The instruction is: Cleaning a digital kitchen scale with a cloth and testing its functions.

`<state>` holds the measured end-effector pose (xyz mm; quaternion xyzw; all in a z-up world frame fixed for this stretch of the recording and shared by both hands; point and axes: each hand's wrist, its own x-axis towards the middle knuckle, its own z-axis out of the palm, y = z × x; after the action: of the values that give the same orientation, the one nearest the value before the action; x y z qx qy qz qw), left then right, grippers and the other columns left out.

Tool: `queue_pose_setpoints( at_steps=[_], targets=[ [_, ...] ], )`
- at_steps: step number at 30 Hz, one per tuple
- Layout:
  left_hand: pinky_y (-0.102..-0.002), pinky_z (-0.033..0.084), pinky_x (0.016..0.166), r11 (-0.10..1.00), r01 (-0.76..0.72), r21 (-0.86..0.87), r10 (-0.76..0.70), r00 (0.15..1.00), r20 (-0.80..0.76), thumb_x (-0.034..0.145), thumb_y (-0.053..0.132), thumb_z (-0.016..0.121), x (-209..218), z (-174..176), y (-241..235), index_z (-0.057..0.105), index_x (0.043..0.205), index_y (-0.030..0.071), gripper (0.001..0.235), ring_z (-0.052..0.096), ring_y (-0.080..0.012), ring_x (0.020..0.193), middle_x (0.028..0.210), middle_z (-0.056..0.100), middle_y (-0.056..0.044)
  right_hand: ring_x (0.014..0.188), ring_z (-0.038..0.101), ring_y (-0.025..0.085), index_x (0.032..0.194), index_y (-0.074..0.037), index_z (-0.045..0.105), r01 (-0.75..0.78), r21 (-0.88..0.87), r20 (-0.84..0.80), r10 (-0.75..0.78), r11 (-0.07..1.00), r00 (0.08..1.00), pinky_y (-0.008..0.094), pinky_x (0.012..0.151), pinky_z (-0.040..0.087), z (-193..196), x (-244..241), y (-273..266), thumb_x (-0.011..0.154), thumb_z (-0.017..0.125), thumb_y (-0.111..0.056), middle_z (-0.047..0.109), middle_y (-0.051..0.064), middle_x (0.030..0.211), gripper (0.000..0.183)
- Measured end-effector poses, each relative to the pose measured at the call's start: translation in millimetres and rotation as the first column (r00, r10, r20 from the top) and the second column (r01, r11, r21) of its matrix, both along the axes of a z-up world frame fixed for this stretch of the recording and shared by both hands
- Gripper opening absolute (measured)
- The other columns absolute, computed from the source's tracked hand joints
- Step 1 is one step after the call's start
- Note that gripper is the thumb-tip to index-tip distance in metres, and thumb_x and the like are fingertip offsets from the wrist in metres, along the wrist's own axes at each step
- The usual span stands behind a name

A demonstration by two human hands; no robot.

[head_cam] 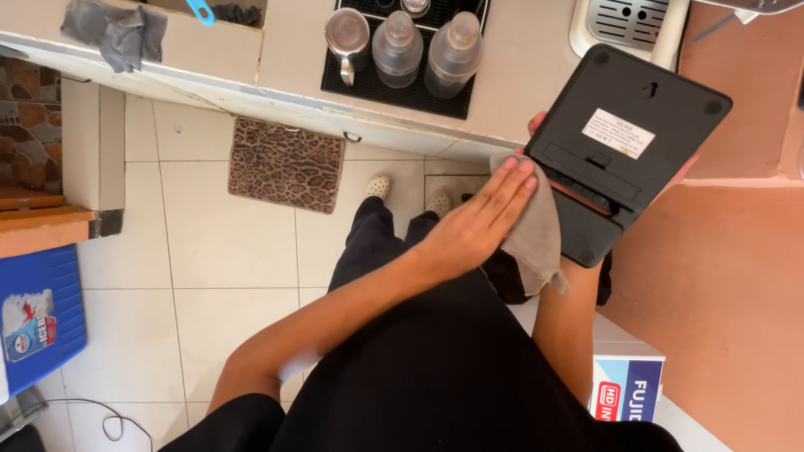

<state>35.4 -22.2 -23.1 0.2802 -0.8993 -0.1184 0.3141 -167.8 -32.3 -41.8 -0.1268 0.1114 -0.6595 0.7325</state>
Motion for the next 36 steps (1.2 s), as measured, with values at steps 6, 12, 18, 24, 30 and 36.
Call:
queue_pose_setpoints(
  at_steps=[6,12,18,24,30,36],
  targets=[
    [-0.037,0.047,0.124,0.886,0.023,0.463,0.120,0.953,-0.277,0.094,-0.012,0.052,-8,4,4,0.040,0.155,-0.009,0.062,0.046,-0.0334,0.152,0.166,0.036,-0.022,0.143,0.042,0.036,0.159,-0.001,0.039,0.073,0.051,0.053,-0.076,0.996,0.996,0.054,0.122,0.042,5,1,-1,0.106,0.049,-0.057,0.045,0.025,0.148,0.077],
    [-0.049,0.042,0.117,0.978,-0.158,0.139,0.155,0.987,0.031,0.089,0.020,0.067,-27,26,9,0.048,0.136,-0.018,0.063,0.047,-0.0498,0.138,0.143,0.047,-0.033,0.125,0.055,0.043,0.157,-0.004,0.039,0.111,-0.043,-0.211,-0.118,0.993,0.970,0.052,0.105,0.048,3,0,-15,0.101,0.047,-0.071,0.054,0.025,0.143,0.089],
    [-0.053,0.040,0.121,0.986,-0.068,0.154,0.073,0.997,-0.023,0.101,0.027,0.065,-41,26,29,0.056,0.132,-0.018,0.055,0.052,-0.0435,0.134,0.137,0.056,-0.031,0.137,0.051,0.040,0.154,-0.005,0.044,-0.115,-0.154,0.005,0.117,0.981,0.993,0.056,0.112,0.046,-28,2,-15,0.099,0.054,-0.068,0.050,0.028,0.151,0.084],
    [-0.043,0.037,0.131,0.995,0.097,0.011,-0.094,0.985,-0.145,0.110,0.006,0.061,-12,-5,15,0.055,0.150,-0.005,0.042,0.042,-0.0249,0.153,0.160,0.045,-0.015,0.154,0.038,0.035,0.156,-0.013,0.038,-0.010,0.010,0.275,0.007,1.000,0.961,0.054,0.128,0.034,-34,0,-8,0.105,0.062,-0.041,0.037,0.018,0.164,0.063],
    [-0.043,0.034,0.132,1.000,0.024,0.003,-0.023,0.985,-0.169,0.105,-0.004,0.058,-11,-21,6,0.054,0.149,-0.001,0.045,0.043,-0.0274,0.152,0.158,0.050,-0.013,0.139,0.048,0.047,0.163,0.005,0.039,-0.173,-0.262,0.041,0.190,0.950,0.981,0.055,0.124,0.039,20,0,-21,0.103,0.068,-0.060,0.043,0.029,0.158,0.093],
    [-0.042,0.030,0.131,0.987,0.121,-0.109,-0.134,0.983,-0.126,0.112,0.005,0.058,-32,8,15,0.054,0.153,0.002,0.041,0.043,-0.0243,0.151,0.159,0.049,-0.012,0.159,0.036,0.043,0.160,-0.018,0.045,-0.400,0.045,0.424,0.345,0.916,0.837,0.059,0.130,0.033,-79,-32,-36,0.101,0.059,-0.043,0.038,0.009,0.161,0.066]
  ],
)
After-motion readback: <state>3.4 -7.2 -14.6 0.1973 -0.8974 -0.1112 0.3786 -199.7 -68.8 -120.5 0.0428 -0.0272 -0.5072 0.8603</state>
